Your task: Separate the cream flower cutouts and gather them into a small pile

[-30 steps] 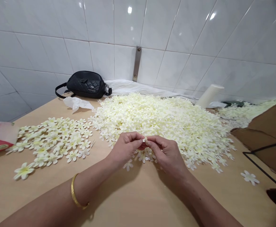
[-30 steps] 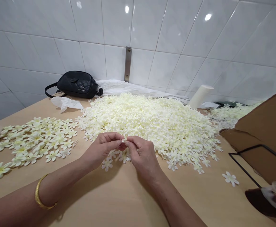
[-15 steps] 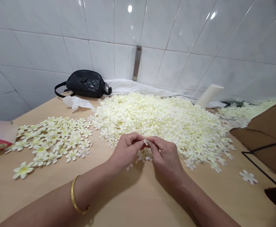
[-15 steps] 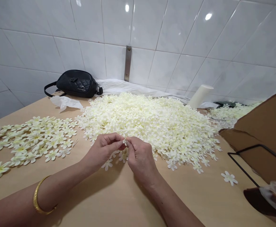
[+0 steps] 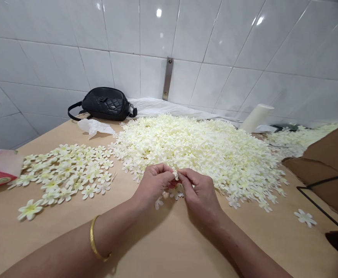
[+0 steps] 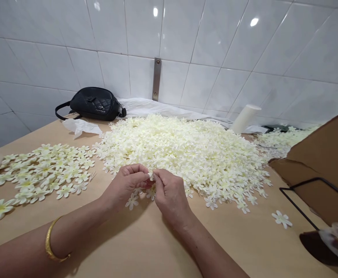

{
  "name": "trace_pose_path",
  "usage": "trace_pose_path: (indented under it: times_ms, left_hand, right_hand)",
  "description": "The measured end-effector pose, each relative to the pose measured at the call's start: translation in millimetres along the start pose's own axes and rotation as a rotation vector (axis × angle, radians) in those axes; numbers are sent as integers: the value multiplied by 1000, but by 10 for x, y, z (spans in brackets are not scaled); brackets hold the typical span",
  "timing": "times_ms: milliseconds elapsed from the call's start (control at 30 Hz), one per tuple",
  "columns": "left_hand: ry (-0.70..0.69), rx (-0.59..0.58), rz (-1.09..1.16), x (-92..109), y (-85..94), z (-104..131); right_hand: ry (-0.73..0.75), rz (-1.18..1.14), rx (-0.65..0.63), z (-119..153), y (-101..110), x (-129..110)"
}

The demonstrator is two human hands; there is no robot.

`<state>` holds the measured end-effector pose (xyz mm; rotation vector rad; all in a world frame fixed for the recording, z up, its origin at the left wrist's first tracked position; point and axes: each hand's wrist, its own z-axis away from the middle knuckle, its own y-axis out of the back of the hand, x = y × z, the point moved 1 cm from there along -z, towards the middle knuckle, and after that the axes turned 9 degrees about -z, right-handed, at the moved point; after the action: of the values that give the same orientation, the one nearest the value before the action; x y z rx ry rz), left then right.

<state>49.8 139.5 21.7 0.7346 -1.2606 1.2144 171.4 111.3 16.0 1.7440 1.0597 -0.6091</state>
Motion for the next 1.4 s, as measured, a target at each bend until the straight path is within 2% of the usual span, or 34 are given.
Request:
trace_pose_path:
  times_ms: [100, 233, 367, 467, 567, 667, 833, 933, 1000, 1133, 1400]
  left_hand:
    - [26, -7, 29, -24, 7, -14]
    - [5, -54, 124, -35, 19, -42]
    - [2, -86, 197, -21, 30, -59]
    - [5, -75, 213, -3, 41, -68]
    - [8, -50, 217, 6, 60, -80]
    - [15, -38, 223, 14, 75, -91]
    - [25, -23, 215, 63, 66, -61]
    - [41, -19, 213, 90, 58, -38]
    - [46, -19, 216, 95, 60, -35]
    - [27, -22, 217, 84, 79, -47]
    - [30, -53, 210, 58, 65, -52]
  right_hand:
    - [-9, -1, 13, -3, -8, 0]
    - [-116, -87, 44, -15, 2, 25]
    - [-215, -339, 78, -49, 23, 83]
    - [-285, -577, 162, -98, 71, 123]
    - [-295, -643, 255, -151, 162, 133]
    - [-216, -492, 349, -195, 301, 124]
    - [-40, -17, 499, -355, 590, 112]
    - [53, 354, 471, -565, 705, 122]
    - [76, 487, 408, -710, 729, 151]
    - [56, 551, 316, -842, 711, 235]
    - [-4, 563, 320, -663, 731, 345]
